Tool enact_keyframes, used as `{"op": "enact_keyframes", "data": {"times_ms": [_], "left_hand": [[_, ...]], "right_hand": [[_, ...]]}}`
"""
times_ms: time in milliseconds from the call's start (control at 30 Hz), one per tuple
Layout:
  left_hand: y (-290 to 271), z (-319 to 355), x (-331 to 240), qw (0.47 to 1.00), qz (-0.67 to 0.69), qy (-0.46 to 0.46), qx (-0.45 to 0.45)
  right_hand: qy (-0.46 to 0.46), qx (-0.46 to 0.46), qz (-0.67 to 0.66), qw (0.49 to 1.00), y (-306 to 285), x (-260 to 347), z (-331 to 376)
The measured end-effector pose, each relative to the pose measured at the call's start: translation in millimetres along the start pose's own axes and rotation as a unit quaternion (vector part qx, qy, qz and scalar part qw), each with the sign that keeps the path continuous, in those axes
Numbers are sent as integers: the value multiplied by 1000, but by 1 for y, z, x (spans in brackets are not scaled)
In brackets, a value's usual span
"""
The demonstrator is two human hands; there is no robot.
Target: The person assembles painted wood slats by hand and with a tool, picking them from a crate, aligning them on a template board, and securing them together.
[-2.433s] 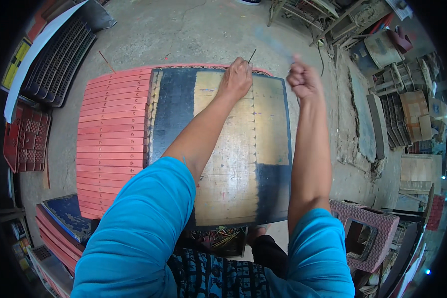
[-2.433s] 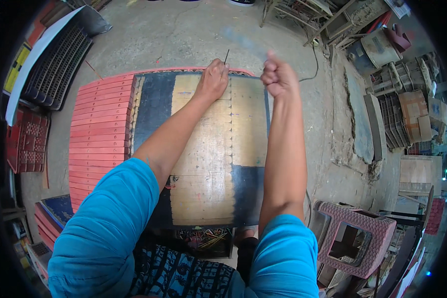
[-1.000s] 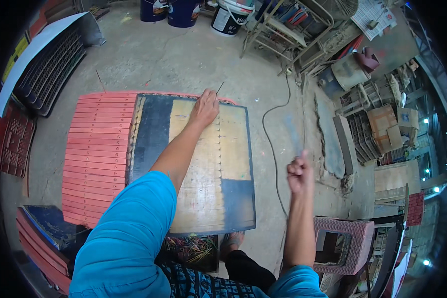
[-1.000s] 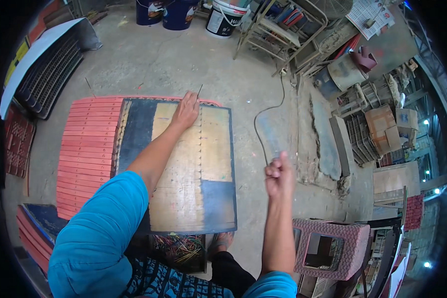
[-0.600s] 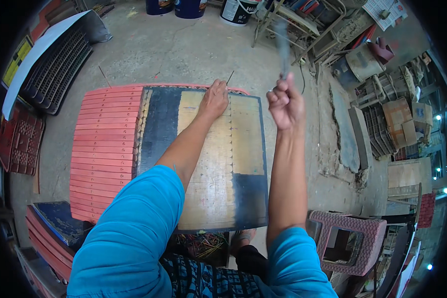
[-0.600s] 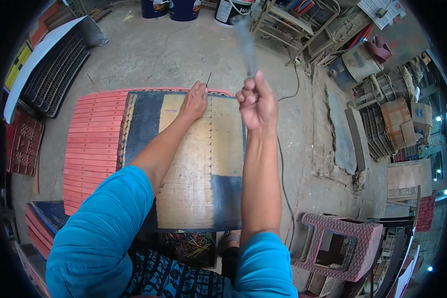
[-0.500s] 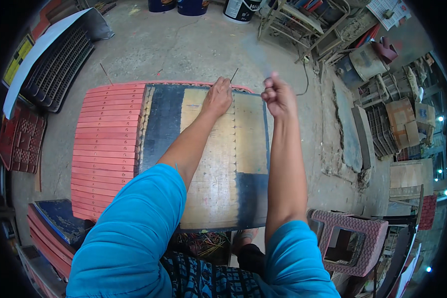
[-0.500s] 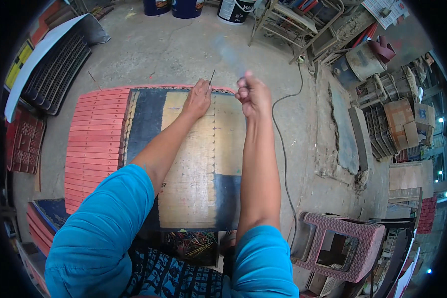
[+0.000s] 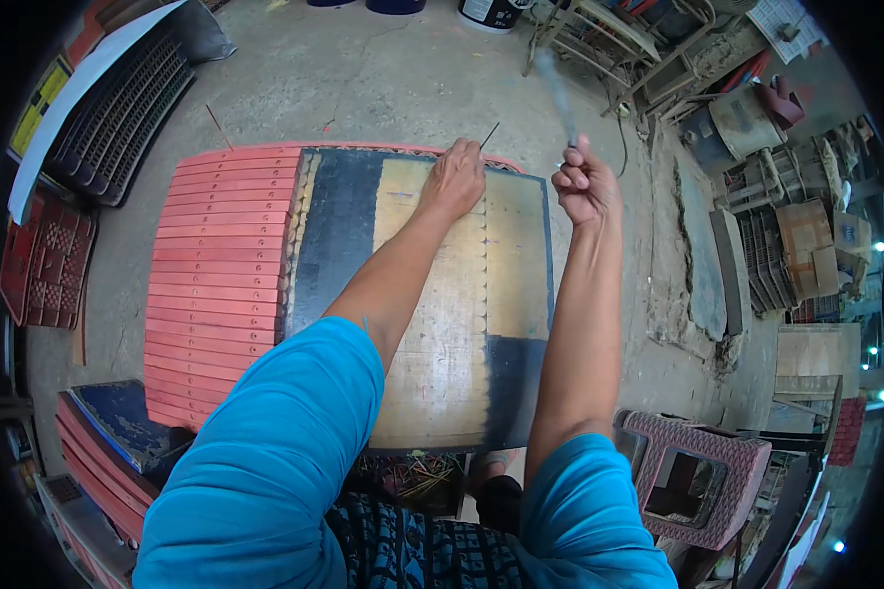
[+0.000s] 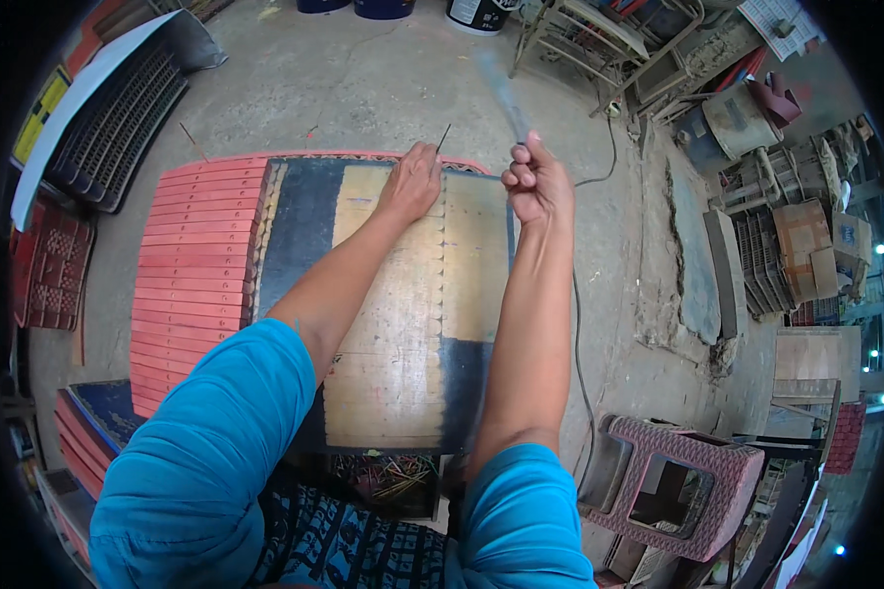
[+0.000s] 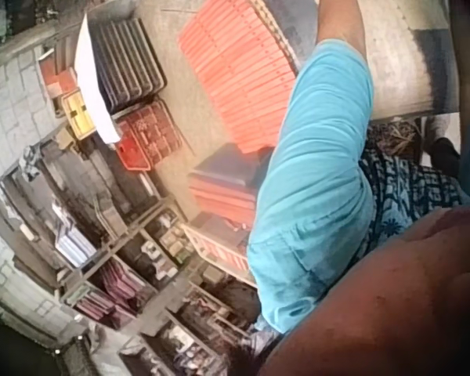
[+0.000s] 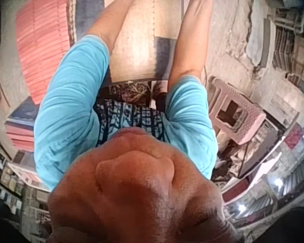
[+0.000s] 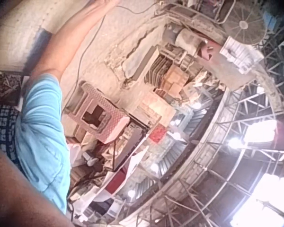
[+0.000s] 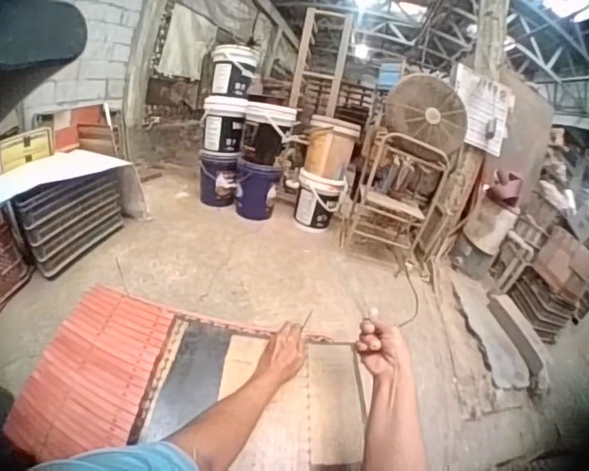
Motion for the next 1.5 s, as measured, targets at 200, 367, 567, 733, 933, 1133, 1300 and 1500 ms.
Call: {"op": "enact_keyframes", "data": {"times_ms": [200, 367, 567, 733, 933, 1133, 1300, 1500], "left_hand": [[-3, -1, 2, 999, 0, -19, 44], [3, -2, 4, 1000, -2, 4, -21], [2, -1, 2, 1000, 3, -2, -9], [7, 5, 6, 999, -5, 16, -28], [3, 5, 1, 998, 35, -40, 24], [-15, 9, -5, 990, 94, -37, -100], [-80, -20, -49, 971, 71, -3, -229], [-250, -33, -153, 958, 169, 72, -222]], "right_hand": [[-7, 128, -37, 991, 10, 12, 11], [-19, -81, 77, 994, -10, 3, 4], [22, -152, 193, 969, -16, -4, -8], [4, 35, -31, 999, -22, 5, 6], [-39, -61, 134, 988, -21, 5, 95], [-8, -237, 110, 965, 1, -6, 307], [-56, -315, 154, 935, 10, -64, 370], [46, -177, 208, 961, 42, -129, 331]]}}
Point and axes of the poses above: each hand's wrist, its own z-axis away from the middle knuckle, its own y-axis out of the palm, x = y × z, the point moved 1 cm from there along -z, towards the middle knuckle, and after that the axes turned 4 degrees about y, right-handed, at the moved point
